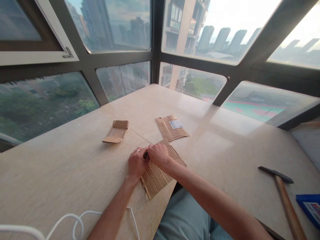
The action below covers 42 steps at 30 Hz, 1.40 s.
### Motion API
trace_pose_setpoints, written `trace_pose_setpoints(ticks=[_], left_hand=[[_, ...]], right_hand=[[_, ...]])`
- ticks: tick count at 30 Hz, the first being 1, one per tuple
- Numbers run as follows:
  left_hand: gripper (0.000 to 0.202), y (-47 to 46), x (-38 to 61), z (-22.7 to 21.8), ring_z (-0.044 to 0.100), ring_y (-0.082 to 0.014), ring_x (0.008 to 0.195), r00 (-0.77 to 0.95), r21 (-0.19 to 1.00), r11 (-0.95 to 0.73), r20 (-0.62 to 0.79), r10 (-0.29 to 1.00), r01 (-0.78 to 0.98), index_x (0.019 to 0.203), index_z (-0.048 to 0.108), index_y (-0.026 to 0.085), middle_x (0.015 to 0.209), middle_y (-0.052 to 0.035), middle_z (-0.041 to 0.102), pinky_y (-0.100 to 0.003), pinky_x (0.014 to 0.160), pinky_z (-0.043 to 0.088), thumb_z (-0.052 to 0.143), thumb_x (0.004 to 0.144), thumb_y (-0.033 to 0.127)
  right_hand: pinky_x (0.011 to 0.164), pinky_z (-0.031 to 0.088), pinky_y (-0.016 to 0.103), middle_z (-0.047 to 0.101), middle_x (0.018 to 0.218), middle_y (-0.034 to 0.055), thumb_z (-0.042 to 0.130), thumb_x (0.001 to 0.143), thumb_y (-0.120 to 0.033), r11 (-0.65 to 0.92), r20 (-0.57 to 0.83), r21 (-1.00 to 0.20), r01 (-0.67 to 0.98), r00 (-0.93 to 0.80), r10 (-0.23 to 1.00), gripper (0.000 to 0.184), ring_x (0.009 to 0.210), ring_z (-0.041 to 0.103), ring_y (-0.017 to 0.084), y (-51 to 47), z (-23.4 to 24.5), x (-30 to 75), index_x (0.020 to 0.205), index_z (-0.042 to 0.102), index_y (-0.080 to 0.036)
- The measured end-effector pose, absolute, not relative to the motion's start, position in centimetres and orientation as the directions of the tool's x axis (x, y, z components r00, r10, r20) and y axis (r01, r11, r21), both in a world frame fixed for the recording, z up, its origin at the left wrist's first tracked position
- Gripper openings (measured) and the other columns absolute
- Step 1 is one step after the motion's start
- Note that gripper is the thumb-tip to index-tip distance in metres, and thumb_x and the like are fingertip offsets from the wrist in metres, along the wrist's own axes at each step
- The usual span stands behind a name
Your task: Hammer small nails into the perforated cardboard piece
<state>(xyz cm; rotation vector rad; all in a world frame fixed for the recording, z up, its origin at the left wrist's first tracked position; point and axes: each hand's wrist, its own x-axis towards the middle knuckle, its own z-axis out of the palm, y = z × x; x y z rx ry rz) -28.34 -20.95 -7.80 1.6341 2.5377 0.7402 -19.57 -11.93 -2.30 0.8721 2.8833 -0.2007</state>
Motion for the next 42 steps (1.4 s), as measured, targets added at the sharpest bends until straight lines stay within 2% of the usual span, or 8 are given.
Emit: trace_pose_setpoints(ticks=[5, 10, 15, 20, 24, 28, 33, 42], left_hand=[[0.026, -21.0, -28.3, -7.4, 0.064, -0.0199, 0.088, -0.515, 0.476, 0.386, 0.175, 0.839, 0.790, 0.109, 0.071, 0.024, 0.102, -0.0066, 0.069, -0.027, 0.071, 0.042, 0.057, 0.091, 0.036], [0.032, -20.8, -28.5, -6.2, 0.066, -0.0220, 0.094, -0.567, 0.539, 0.437, 0.094, 0.818, 0.720, 0.112, 0.071, 0.025, 0.105, -0.0069, 0.071, -0.027, 0.075, 0.045, 0.066, 0.084, 0.040], [0.038, -20.8, -29.9, -5.5, 0.065, -0.0208, 0.102, -0.478, 0.678, 0.361, -0.017, 0.878, 0.640, 0.115, 0.070, 0.021, 0.113, -0.0052, 0.072, -0.028, 0.086, 0.047, 0.070, 0.078, 0.029], [0.038, -21.1, -30.1, -4.8, 0.066, -0.0209, 0.097, -0.443, 0.757, 0.323, -0.050, 0.895, 0.568, 0.111, 0.071, 0.020, 0.108, -0.0041, 0.074, -0.028, 0.085, 0.048, 0.070, 0.074, 0.025], [0.031, -21.0, -29.2, -4.0, 0.067, -0.0204, 0.089, -0.446, 0.743, 0.324, -0.038, 0.894, 0.586, 0.104, 0.071, 0.019, 0.099, -0.0046, 0.075, -0.027, 0.080, 0.049, 0.068, 0.074, 0.028], [0.028, -21.0, -28.7, -3.7, 0.067, -0.0212, 0.089, -0.448, 0.706, 0.327, -0.016, 0.894, 0.628, 0.102, 0.071, 0.018, 0.098, -0.0068, 0.075, -0.028, 0.080, 0.048, 0.065, 0.076, 0.025], [0.031, -21.0, -28.4, -4.5, 0.069, -0.0214, 0.092, -0.449, 0.711, 0.333, -0.027, 0.893, 0.619, 0.110, 0.069, 0.020, 0.101, -0.0077, 0.075, -0.027, 0.079, 0.048, 0.059, 0.081, 0.020], [0.029, -20.6, -28.7, -6.3, 0.069, -0.0210, 0.092, -0.528, 0.831, 0.292, 0.003, 0.849, 0.473, 0.101, 0.073, 0.017, 0.100, -0.0063, 0.076, -0.027, 0.080, 0.050, 0.065, 0.075, 0.027]], right_hand=[[0.065, 0.051, 0.031, 0.074, 0.088, 0.0184, 0.048, 0.097, -0.014, 0.782, -0.121, -0.147, 0.606, -0.795, 0.594, 0.021, 0.086, 0.073, 0.028, -11.4, -2.2, -19.1, 0.096, 0.069, -0.011], [0.061, 0.043, 0.026, 0.074, 0.087, 0.0132, 0.053, 0.098, -0.033, 0.770, -0.059, -0.269, 0.578, -0.808, 0.586, 0.023, 0.079, 0.071, 0.023, -10.5, -2.7, -17.8, 0.095, 0.067, -0.014], [0.065, 0.038, 0.021, 0.073, 0.089, 0.0037, 0.054, 0.098, -0.025, 0.758, 0.032, -0.419, 0.501, -0.826, 0.563, 0.016, 0.082, 0.066, 0.014, -10.0, -3.5, -16.5, 0.092, 0.068, -0.019], [0.056, 0.032, 0.022, 0.069, 0.073, 0.0019, 0.044, 0.102, -0.031, 0.679, 0.099, -0.518, 0.520, -0.752, 0.652, 0.036, 0.064, 0.058, 0.012, -10.4, -3.8, -16.3, 0.079, 0.068, -0.017], [0.051, 0.025, 0.025, 0.066, 0.062, 0.0026, 0.052, 0.096, -0.039, 0.522, 0.042, -0.618, 0.588, -0.638, 0.769, 0.040, 0.055, 0.052, 0.013, -10.9, -3.7, -16.7, 0.067, 0.068, -0.017], [0.050, 0.029, 0.022, 0.065, 0.059, 0.0016, 0.051, 0.094, -0.032, 0.413, -0.066, -0.722, 0.554, -0.650, 0.757, 0.038, 0.054, 0.054, 0.012, -10.6, -4.1, -17.2, 0.066, 0.070, -0.016], [0.049, 0.032, 0.020, 0.064, 0.056, -0.0006, 0.054, 0.090, -0.026, 0.403, -0.087, -0.727, 0.556, -0.657, 0.749, 0.031, 0.053, 0.056, 0.012, -10.2, -4.3, -17.4, 0.066, 0.071, -0.016], [0.056, 0.031, 0.024, 0.072, 0.070, 0.0042, 0.059, 0.086, -0.023, 0.519, 0.023, -0.601, 0.608, -0.636, 0.771, 0.022, 0.064, 0.060, 0.015, -10.2, -2.6, -17.2, 0.071, 0.074, -0.019]])
